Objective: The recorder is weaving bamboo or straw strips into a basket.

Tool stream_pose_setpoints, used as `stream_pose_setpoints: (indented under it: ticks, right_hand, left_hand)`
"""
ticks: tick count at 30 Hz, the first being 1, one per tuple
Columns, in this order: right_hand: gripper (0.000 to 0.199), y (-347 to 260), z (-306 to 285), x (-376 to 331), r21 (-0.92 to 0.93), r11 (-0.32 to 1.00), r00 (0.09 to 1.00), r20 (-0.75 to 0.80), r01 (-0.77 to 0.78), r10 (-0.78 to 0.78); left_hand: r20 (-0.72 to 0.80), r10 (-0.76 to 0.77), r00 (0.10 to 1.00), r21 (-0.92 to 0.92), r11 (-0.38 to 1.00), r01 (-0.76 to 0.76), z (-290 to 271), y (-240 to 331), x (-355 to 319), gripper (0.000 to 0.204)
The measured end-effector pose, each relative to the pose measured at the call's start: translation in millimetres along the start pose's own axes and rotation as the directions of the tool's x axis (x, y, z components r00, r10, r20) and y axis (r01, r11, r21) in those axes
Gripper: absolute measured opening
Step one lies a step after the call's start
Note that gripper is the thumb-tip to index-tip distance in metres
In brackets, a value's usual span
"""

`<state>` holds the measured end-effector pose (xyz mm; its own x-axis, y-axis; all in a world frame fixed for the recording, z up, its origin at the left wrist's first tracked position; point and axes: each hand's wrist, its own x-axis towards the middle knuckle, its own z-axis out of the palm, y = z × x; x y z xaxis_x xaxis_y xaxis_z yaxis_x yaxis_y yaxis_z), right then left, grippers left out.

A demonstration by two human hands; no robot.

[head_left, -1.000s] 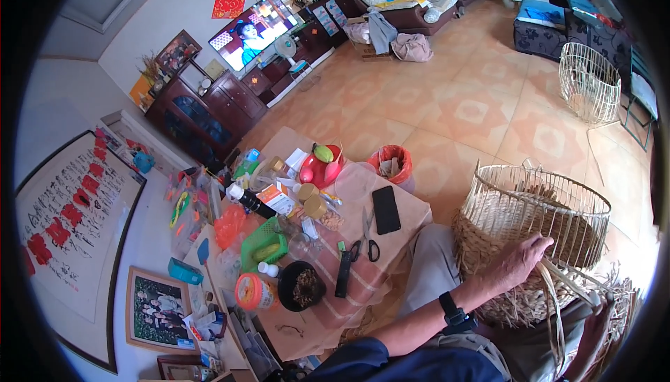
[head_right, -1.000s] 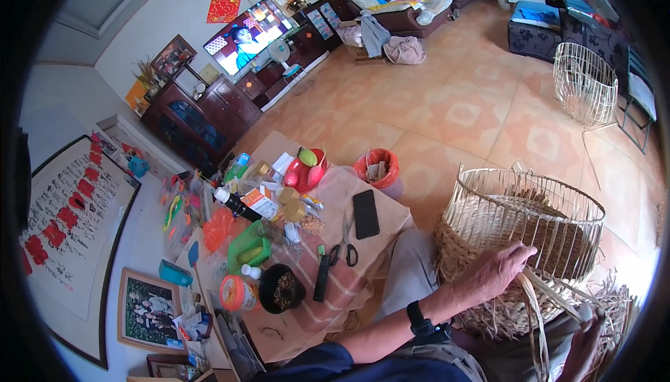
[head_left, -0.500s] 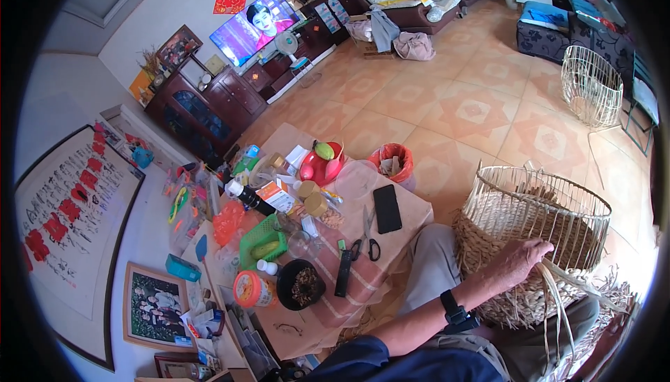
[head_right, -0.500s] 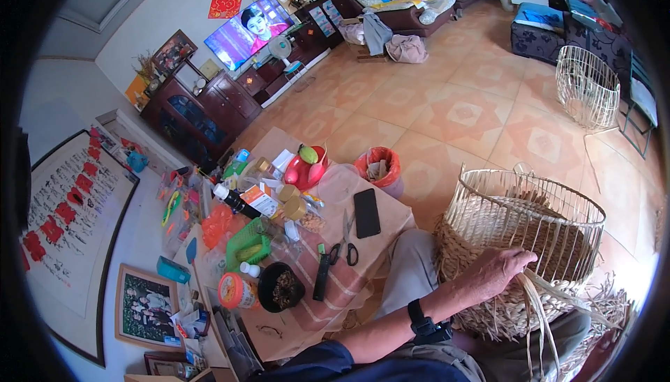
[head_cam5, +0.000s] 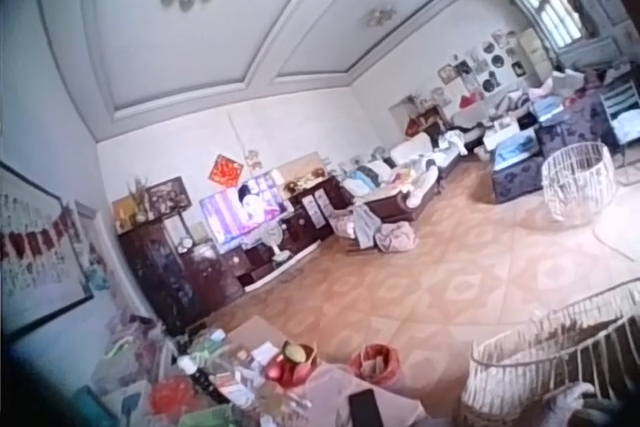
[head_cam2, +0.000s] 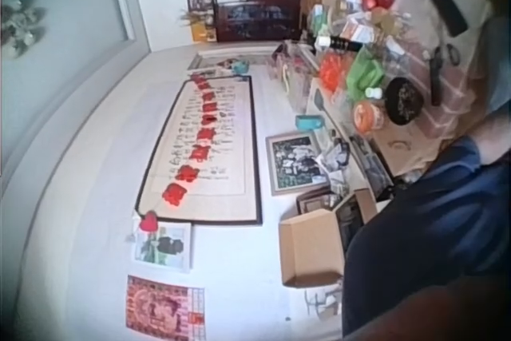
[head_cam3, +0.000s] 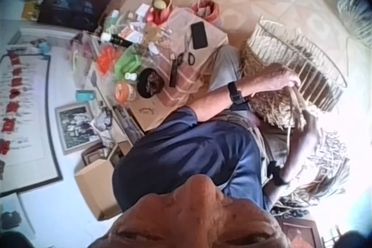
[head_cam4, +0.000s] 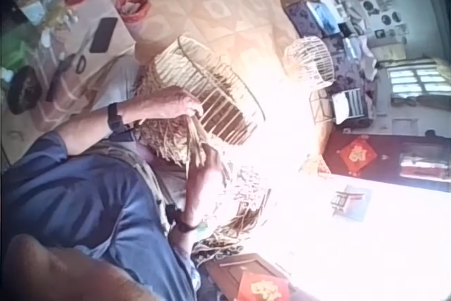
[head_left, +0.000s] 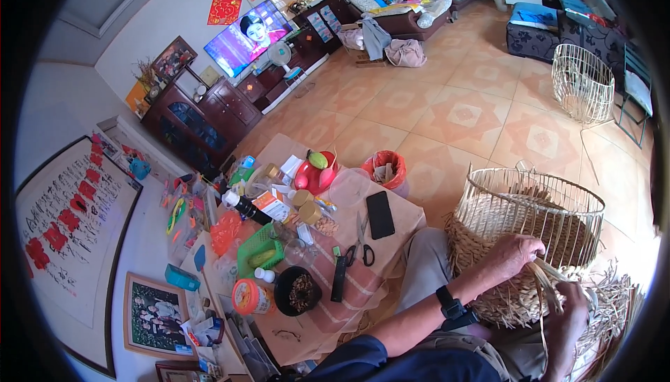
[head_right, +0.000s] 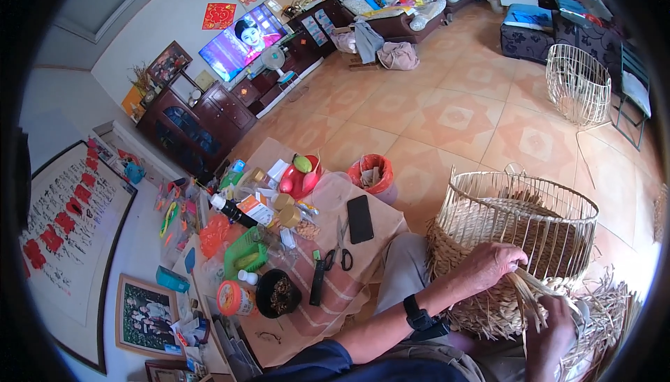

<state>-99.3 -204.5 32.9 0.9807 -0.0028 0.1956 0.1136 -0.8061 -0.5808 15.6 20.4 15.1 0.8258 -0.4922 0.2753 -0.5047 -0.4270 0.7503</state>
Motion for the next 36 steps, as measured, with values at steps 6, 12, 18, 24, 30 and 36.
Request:
stream_pose_setpoints:
  ticks: [6, 12, 18, 24, 30, 36]
  right_hand:
    - [0.049, -21, 50, 13, -0.165, 0.984, 0.992, -0.093, 0.074, -0.090]
    - [0.022, 2, 49, 10, -0.161, 0.983, 0.994, -0.045, 0.092, -0.100]
    - [0.025, 13, 28, -25, 0.491, 0.773, 0.886, 0.422, -0.403, 0.193]
    - [0.023, 3, -2, -20, 0.656, 0.433, 0.768, 0.622, -0.618, 0.155]
    - [0.035, -25, -39, 9, 0.750, 0.062, 0.751, 0.661, -0.659, -0.006]
    - [0.054, -21, -69, 33, 0.929, -0.280, 0.962, 0.267, -0.241, 0.057]
  left_hand:
    - [-0.035, -0.015, 0.999, -0.090, 0.996, 0.012, -5, 4, -1, 0.015]
    - [-0.062, -0.019, 0.998, -0.074, 0.997, 0.014, -5, -2, -2, 0.014]
    - [-0.028, -0.021, 0.999, -0.071, 0.997, 0.019, -5, 4, -4, 0.014]
    - [0.072, -0.048, 0.996, 0.003, 0.999, 0.048, 6, 3, -5, 0.020]
    - [0.090, 0.080, 0.993, 0.019, 0.996, -0.082, -19, 4, -24, 0.037]
    - [-0.043, -0.010, 0.999, 0.079, 0.997, 0.013, -9, 3, -17, 0.028]
